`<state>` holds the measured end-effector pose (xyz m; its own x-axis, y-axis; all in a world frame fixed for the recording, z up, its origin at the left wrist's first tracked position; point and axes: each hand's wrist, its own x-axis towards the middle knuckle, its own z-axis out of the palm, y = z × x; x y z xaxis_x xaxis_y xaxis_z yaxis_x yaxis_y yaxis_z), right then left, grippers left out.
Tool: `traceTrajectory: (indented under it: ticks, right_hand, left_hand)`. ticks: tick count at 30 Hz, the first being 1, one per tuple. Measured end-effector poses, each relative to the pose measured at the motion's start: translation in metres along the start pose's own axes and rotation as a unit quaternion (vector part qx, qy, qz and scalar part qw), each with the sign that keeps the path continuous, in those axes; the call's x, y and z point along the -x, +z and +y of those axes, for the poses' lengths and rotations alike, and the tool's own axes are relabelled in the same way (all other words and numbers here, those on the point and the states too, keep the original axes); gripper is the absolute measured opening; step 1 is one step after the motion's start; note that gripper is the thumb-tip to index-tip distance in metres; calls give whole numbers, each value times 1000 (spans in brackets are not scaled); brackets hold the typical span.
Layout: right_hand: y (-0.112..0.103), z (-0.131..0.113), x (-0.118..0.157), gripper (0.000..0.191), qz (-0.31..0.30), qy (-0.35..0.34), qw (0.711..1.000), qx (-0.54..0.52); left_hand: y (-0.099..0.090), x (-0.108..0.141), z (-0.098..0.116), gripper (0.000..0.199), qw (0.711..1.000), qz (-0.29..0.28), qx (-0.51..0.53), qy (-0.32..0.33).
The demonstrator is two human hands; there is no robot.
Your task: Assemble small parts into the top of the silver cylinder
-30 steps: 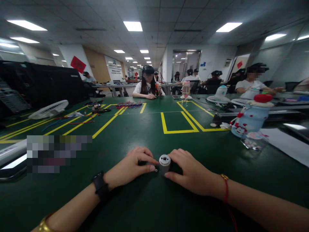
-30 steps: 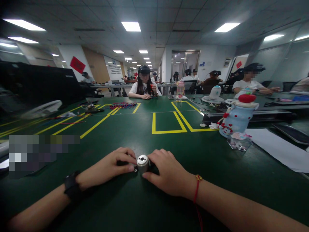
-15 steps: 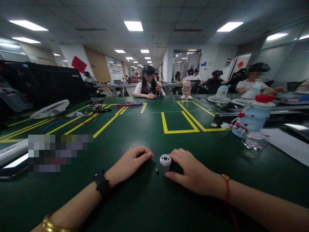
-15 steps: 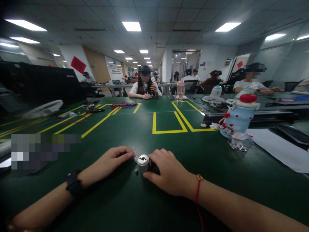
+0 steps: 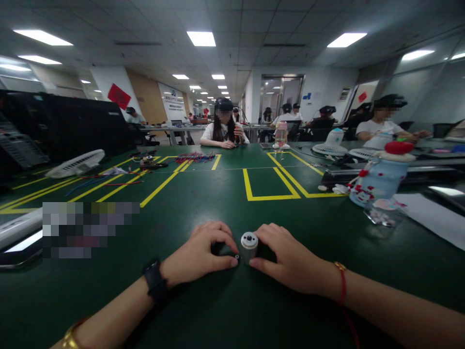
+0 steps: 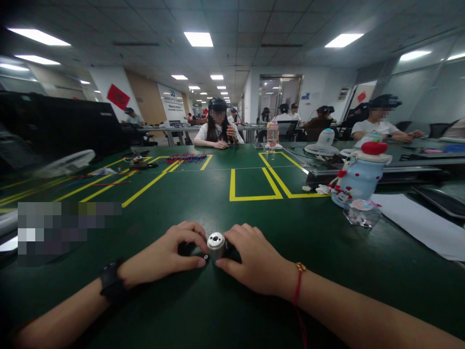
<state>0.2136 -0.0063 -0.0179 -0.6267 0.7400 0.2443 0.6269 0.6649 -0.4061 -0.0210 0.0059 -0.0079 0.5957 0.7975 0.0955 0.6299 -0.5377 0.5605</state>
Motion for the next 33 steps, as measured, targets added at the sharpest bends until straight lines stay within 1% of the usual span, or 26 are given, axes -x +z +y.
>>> traceTrajectory:
  ticks: [3, 5, 7, 10, 12, 14, 16, 20, 27, 33]
  right_hand:
    - [0, 0, 0, 22, 2, 0, 1000, 0]
    - [0, 0, 0, 22, 1, 0, 1000, 0]
    - [0, 0, 0, 22, -1, 0, 1000, 0]
    - [-1, 0, 0, 23, 1, 3, 1000, 0]
    - [-1, -1, 0, 23, 2, 3, 1000, -2]
    - [0, -1, 0, 23, 2, 2, 1000, -2]
    - [1, -1, 0, 23, 2, 1, 1000, 1]
    - [2, -1, 0, 24, 3, 0, 1000, 4]
    - [1, -1, 0, 24, 8, -3, 1000, -3]
    - [1, 0, 0, 25, 4, -4, 1000, 0]
  left_hand:
    - [1, 0, 5, 10, 1000, -3, 20, 10]
    - [1, 0, 8, 8, 999, 9, 51, 10]
    - [-2, -1, 12, 8, 996, 37, 78, 3]
    - [-7, -3, 19, 9, 990, 101, 93, -3]
    - [-8, -5, 24, 10, 985, 137, 100, 4]
    - [-7, -6, 29, 11, 982, 156, 102, 17]
    - [-4, -7, 33, 12, 982, 159, 98, 29]
    - [-1, -8, 37, 14, 986, 138, 87, 37]
    - [-4, -5, 36, 21, 989, 119, 78, 34]
    - [-1, -6, 37, 18, 987, 135, 75, 38]
